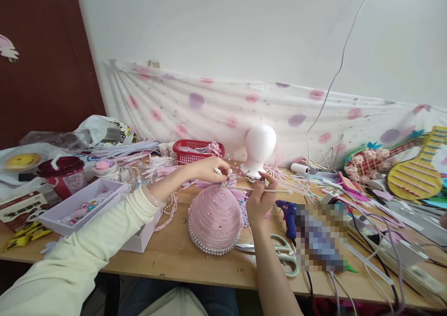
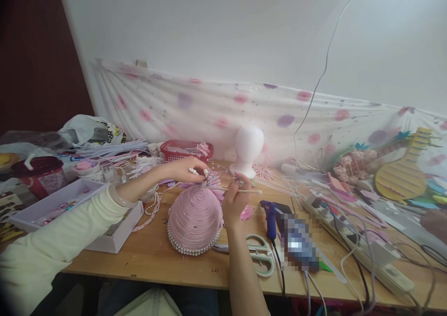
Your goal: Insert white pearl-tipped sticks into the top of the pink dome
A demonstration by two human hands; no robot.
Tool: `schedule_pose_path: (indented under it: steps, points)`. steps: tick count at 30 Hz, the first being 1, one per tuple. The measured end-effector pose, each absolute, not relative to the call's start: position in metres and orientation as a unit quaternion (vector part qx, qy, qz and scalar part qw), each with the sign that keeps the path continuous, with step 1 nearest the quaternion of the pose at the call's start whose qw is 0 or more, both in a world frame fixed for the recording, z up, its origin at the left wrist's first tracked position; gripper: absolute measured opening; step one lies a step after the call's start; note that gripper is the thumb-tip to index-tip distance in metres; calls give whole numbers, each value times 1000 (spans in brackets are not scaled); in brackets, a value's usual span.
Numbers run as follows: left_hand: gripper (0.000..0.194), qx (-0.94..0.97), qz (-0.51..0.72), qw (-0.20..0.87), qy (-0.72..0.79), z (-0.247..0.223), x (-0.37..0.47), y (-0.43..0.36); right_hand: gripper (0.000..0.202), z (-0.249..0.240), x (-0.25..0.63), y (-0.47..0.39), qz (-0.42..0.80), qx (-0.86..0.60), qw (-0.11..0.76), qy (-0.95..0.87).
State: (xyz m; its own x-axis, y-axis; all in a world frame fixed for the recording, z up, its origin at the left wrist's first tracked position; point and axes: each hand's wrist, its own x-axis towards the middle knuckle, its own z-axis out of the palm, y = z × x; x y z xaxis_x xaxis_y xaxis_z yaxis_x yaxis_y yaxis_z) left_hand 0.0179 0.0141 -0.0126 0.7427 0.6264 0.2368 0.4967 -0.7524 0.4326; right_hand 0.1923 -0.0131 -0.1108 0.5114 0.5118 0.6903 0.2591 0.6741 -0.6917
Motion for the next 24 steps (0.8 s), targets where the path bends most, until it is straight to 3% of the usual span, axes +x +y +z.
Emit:
schedule_pose_path:
  steps: [12,24]
  points:
    - [18,912,192,197,305,-14,16,18,16,-101,190,-19,85,-336,831,-435]
    - [19,920,167,173,309,-9,17,18,11,-98,193,-18,119,-377,787,-473]
